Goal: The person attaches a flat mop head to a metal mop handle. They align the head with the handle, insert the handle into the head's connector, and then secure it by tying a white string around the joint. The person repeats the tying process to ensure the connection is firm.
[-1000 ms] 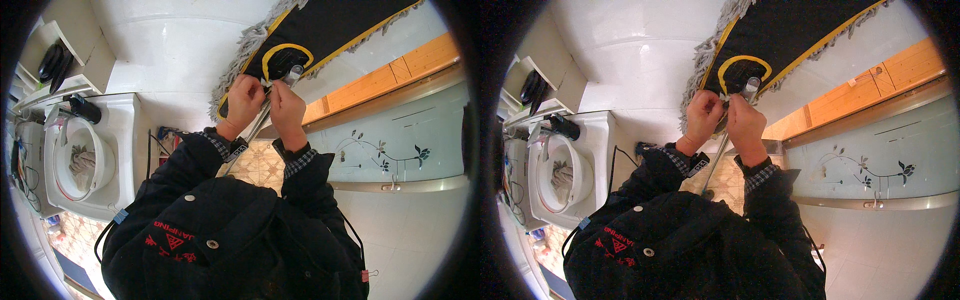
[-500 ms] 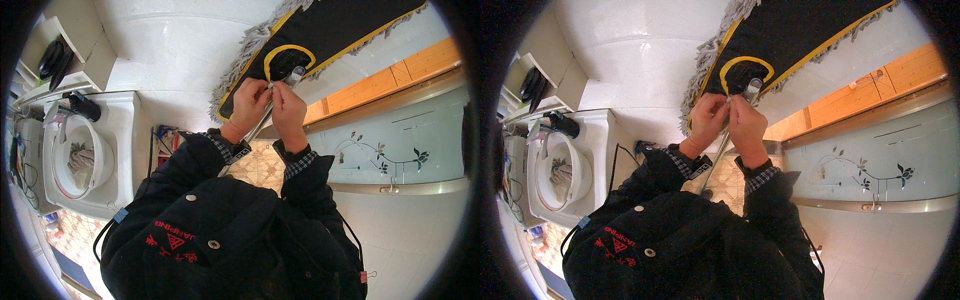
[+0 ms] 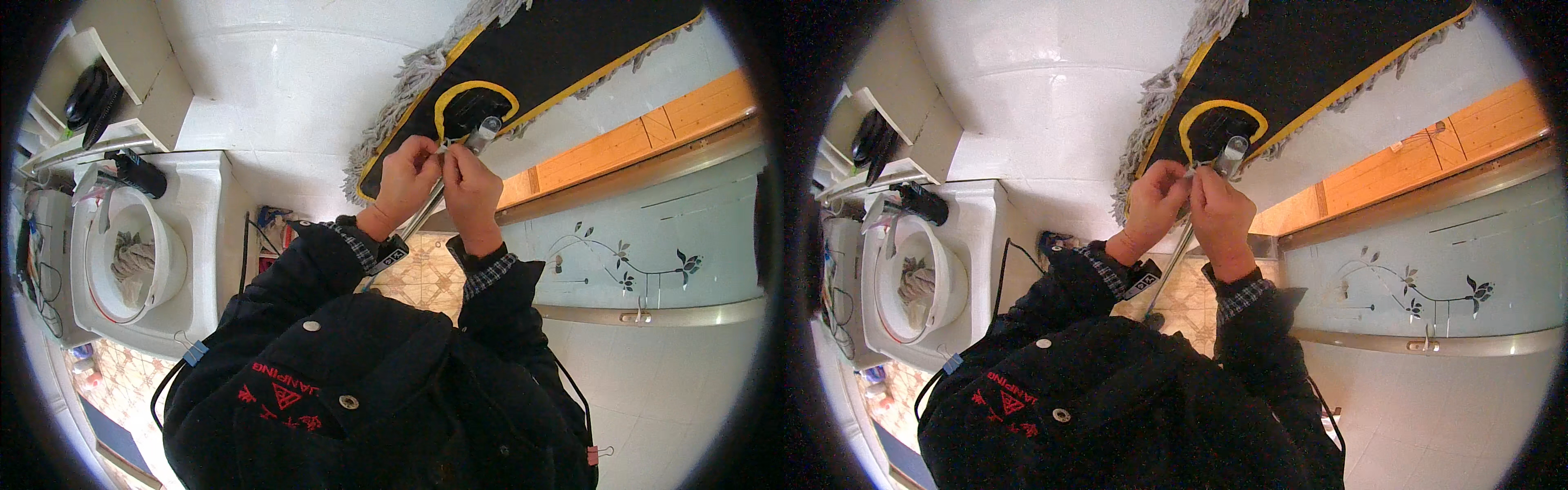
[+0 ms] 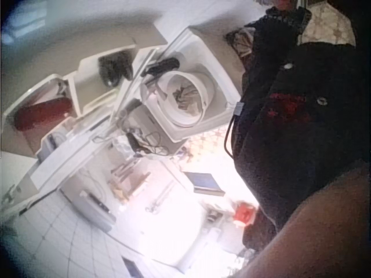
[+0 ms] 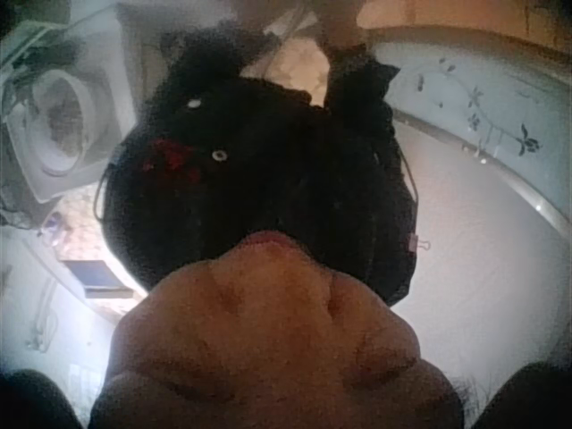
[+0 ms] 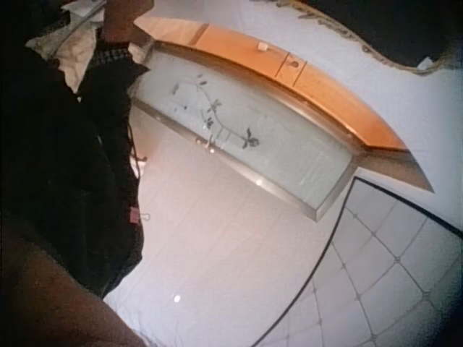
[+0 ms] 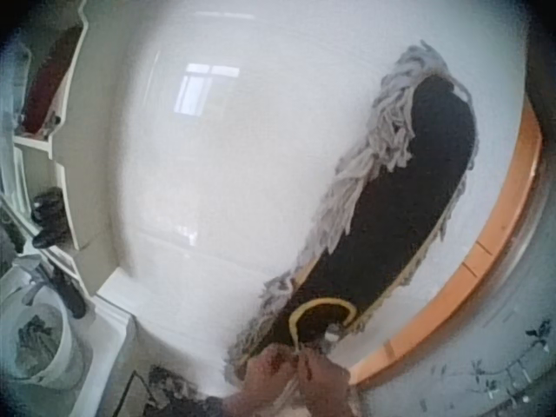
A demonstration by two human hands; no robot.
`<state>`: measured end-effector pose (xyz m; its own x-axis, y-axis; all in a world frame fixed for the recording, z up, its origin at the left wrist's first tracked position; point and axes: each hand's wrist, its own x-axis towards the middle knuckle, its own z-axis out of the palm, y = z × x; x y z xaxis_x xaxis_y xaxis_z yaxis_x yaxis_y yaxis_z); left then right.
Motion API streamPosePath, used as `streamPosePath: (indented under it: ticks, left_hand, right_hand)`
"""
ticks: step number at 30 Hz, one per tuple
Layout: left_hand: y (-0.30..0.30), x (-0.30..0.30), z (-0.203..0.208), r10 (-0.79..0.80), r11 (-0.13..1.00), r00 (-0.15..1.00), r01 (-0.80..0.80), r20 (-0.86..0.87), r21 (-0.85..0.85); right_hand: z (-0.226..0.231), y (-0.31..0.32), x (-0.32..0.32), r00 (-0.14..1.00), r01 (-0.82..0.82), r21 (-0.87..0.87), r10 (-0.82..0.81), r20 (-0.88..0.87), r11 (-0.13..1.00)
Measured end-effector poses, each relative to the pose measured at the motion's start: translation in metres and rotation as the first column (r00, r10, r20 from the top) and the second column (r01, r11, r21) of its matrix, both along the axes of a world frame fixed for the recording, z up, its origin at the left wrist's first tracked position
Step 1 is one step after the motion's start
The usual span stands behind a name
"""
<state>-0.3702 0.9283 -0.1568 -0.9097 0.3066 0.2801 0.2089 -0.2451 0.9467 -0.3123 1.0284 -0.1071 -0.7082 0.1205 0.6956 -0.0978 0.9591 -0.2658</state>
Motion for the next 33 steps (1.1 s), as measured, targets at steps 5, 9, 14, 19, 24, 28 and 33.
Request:
streamPosePath:
  ticks: [5,9,14,19,24,28,33]
  left_hand:
    - [0.004,-0.005,-0.004,-0.186,0.952,0.975,0.147,0.125,0.269]
    - [0.003,-0.007,-0.005,-0.168,0.973,0.979,0.147,0.111,0.181]
    - [0.002,-0.008,-0.004,-0.096,0.987,0.994,0.088,0.060,0.132]
    - [0.000,-0.009,-0.004,-0.089,0.991,0.996,0.089,-0.012,0.095]
    - [0.000,-0.013,0.000,0.111,0.994,0.951,-0.104,-0.287,0.039]
    - [-0.004,-0.027,0.006,0.097,0.980,0.764,-0.185,-0.638,-0.073]
    - [-0.001,-0.034,0.013,0.065,0.985,0.775,-0.152,-0.629,-0.085]
  right_hand:
    - [-0.001,0.002,0.000,0.999,-0.030,-0.008,0.030,-0.019,1.000]
    - [0.000,0.002,0.001,0.998,-0.041,-0.003,0.041,-0.038,0.999]
    - [0.001,0.000,0.000,0.999,-0.013,0.002,0.013,-0.032,1.000]
    - [0.002,0.001,0.001,1.000,0.003,0.041,-0.002,-0.012,0.999]
    - [0.001,0.002,0.001,0.998,-0.032,0.057,0.035,-0.044,0.998]
    - [0.001,0.001,0.000,0.999,-0.017,0.043,0.019,-0.043,0.999]
    - [0.003,0.000,0.000,0.999,-0.023,-0.023,0.022,-0.030,0.999]
